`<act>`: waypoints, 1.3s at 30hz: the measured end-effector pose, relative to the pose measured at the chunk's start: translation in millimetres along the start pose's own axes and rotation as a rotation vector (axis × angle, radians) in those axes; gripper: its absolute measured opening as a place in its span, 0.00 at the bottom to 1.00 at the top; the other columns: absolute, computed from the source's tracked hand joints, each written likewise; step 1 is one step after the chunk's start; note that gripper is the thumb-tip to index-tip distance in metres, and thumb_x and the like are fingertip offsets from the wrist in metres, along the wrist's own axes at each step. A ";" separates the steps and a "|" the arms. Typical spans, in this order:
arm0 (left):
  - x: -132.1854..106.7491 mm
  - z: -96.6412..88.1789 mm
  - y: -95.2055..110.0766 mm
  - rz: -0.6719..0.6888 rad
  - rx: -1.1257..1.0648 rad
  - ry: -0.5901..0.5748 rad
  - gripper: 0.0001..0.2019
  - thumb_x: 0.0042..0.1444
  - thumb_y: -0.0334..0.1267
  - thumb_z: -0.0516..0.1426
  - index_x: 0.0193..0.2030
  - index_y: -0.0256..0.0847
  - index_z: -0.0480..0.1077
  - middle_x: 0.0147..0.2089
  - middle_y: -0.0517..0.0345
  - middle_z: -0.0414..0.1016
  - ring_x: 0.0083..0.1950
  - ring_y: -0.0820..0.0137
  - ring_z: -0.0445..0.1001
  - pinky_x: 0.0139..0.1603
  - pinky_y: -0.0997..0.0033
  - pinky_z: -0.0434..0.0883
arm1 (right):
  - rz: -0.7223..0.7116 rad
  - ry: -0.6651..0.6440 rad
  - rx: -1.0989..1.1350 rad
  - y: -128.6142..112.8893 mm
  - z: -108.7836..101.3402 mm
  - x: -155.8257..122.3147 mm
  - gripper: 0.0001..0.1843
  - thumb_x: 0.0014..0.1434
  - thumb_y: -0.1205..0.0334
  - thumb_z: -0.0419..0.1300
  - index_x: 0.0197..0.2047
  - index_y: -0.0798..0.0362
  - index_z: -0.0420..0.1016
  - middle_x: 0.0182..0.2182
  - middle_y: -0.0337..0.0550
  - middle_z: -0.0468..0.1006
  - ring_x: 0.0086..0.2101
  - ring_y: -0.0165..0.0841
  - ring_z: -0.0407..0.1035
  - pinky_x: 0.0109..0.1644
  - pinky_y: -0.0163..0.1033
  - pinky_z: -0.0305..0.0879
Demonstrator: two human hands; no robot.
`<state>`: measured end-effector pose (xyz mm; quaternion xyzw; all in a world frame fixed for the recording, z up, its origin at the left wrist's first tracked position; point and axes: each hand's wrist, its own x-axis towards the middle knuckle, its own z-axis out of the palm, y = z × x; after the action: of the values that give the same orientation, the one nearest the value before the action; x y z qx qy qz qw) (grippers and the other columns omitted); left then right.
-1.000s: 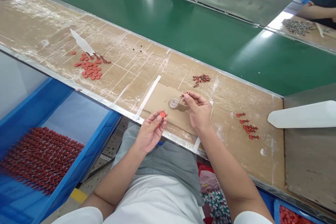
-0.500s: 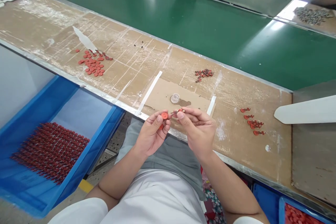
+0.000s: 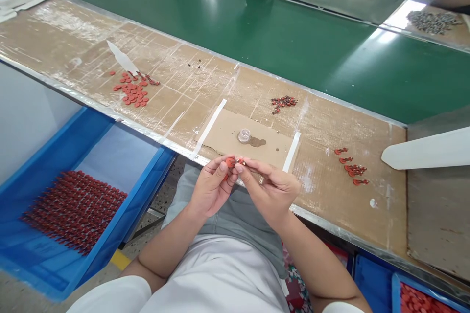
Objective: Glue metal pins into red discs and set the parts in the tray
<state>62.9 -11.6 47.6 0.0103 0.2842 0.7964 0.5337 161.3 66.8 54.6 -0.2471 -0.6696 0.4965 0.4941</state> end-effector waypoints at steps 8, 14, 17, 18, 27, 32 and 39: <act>-1.5 0.7 -1.0 0.011 0.026 0.041 0.13 0.47 0.40 0.71 0.40 0.38 0.80 0.41 0.54 0.83 0.37 0.74 0.81 0.44 0.77 0.77 | -0.010 -0.001 -0.073 -0.7 -1.7 -2.1 0.16 0.50 0.70 0.73 0.42 0.44 0.84 0.40 0.38 0.85 0.38 0.39 0.82 0.44 0.44 0.83; -1.1 -0.2 -1.3 0.025 0.035 0.058 0.13 0.47 0.40 0.71 0.39 0.39 0.80 0.40 0.55 0.83 0.37 0.75 0.81 0.45 0.76 0.77 | -0.043 -0.012 -0.107 2.0 -0.3 -2.7 0.17 0.51 0.70 0.72 0.43 0.43 0.83 0.40 0.37 0.85 0.38 0.39 0.82 0.44 0.44 0.84; -1.0 -0.7 -1.3 0.027 0.033 0.065 0.14 0.46 0.40 0.71 0.39 0.38 0.80 0.40 0.55 0.84 0.37 0.74 0.81 0.44 0.76 0.77 | -0.082 -0.017 -0.127 3.1 0.6 -2.7 0.19 0.50 0.71 0.72 0.44 0.42 0.83 0.41 0.36 0.85 0.38 0.39 0.82 0.44 0.44 0.83; -0.9 -0.9 -1.4 0.029 0.032 0.065 0.13 0.46 0.40 0.71 0.39 0.38 0.80 0.40 0.55 0.84 0.37 0.74 0.81 0.44 0.77 0.77 | -0.096 -0.016 -0.130 3.5 0.9 -2.8 0.19 0.50 0.72 0.72 0.44 0.42 0.83 0.40 0.36 0.85 0.38 0.38 0.82 0.44 0.43 0.83; 0.5 -4.3 -1.8 0.041 0.017 0.044 0.12 0.46 0.38 0.72 0.38 0.40 0.81 0.40 0.55 0.84 0.38 0.74 0.82 0.43 0.79 0.78 | -0.071 0.010 -0.129 8.0 3.3 -6.4 0.17 0.50 0.70 0.73 0.42 0.43 0.83 0.39 0.38 0.85 0.37 0.39 0.82 0.44 0.45 0.84; 0.8 -6.5 -2.4 0.051 0.026 0.049 0.12 0.45 0.38 0.72 0.37 0.40 0.81 0.41 0.55 0.84 0.38 0.73 0.82 0.44 0.77 0.78 | -0.069 0.018 -0.114 8.5 4.8 -6.9 0.17 0.51 0.70 0.72 0.42 0.42 0.83 0.39 0.37 0.85 0.36 0.38 0.82 0.44 0.44 0.84; 2.3 -6.9 -2.2 0.076 0.037 0.046 0.12 0.44 0.38 0.72 0.36 0.41 0.81 0.40 0.54 0.84 0.40 0.70 0.83 0.42 0.77 0.79 | -0.030 0.004 -0.132 8.1 4.0 -5.6 0.16 0.50 0.69 0.72 0.42 0.44 0.84 0.39 0.38 0.85 0.35 0.38 0.82 0.40 0.43 0.84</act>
<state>61.6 -12.1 40.2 0.0124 0.3103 0.8107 0.4963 158.6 63.7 44.8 -0.2701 -0.7033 0.4435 0.4855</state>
